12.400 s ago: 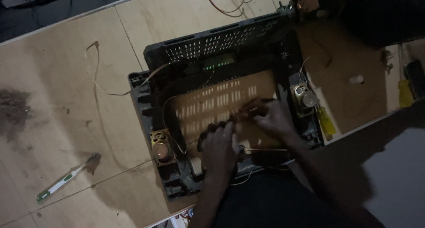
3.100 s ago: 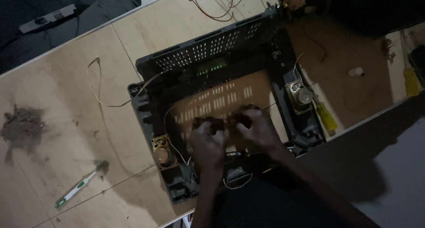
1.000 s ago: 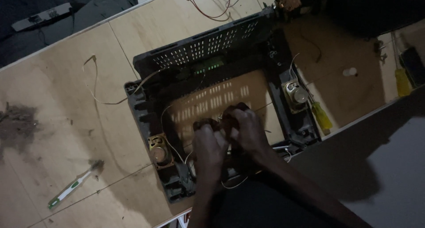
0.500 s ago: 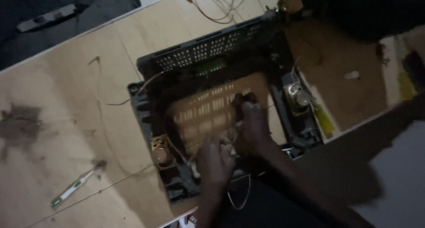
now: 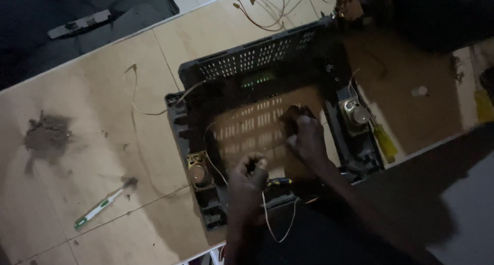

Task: Removing internal components like speakers and wiring from a television casing using a screwdriver.

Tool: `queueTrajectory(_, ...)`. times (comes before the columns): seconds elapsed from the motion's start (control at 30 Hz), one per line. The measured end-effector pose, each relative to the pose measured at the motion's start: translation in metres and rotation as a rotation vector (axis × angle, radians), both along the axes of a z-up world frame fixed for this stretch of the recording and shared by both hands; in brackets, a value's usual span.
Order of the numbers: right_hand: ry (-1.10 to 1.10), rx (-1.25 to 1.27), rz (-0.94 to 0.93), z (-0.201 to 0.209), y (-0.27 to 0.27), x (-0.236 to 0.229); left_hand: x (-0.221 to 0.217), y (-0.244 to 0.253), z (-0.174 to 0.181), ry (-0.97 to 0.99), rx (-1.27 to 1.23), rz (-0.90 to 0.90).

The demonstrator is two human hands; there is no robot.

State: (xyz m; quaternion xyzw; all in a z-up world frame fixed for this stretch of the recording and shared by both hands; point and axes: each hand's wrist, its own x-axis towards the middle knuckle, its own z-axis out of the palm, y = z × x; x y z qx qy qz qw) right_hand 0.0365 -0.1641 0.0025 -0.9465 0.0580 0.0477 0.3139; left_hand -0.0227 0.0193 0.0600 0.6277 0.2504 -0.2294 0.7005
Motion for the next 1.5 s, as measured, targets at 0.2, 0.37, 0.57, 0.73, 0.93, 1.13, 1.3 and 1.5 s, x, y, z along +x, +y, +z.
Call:
queueTrajectory(0.2, -0.097, 0.205, -0.003, 0.006, -0.008, -0.002, -0.006, 0.003, -0.010, 0.108, -0.535, 0.148)
queueTrajectory(0.37, -0.127, 0.298, 0.049, 0.000, -0.014, -0.005, -0.006, -0.002, -0.001, 0.108, -0.584, 0.147)
queueTrajectory(0.57, 0.066, 0.413, -0.029, 0.027, -0.018, -0.013, -0.006, -0.005, 0.008, 0.048, -0.510, 0.153)
queueTrajectory(0.73, -0.026, 0.500, 0.058, 0.049, -0.019, -0.025, 0.002, -0.007, 0.034, 0.081, -0.119, 0.059)
queueTrajectory(0.93, 0.070, 0.630, 0.127, 0.093, -0.006, -0.034, 0.004, -0.012, 0.036, -0.073, 0.027, 0.004)
queueTrajectory(1.13, 0.015, 0.518, 0.167, 0.108, 0.003, -0.035, 0.003, -0.012, 0.054, -0.161, 0.070, -0.049)
queueTrajectory(1.3, 0.017, 0.455, 0.247, 0.107, -0.001, -0.039, -0.002, -0.012, 0.056, -0.166, 0.089, -0.036)
queueTrajectory(1.5, 0.022, 0.471, 0.233, 0.117, 0.002, -0.042, -0.004, -0.012, 0.060, -0.209, 0.064, 0.009)
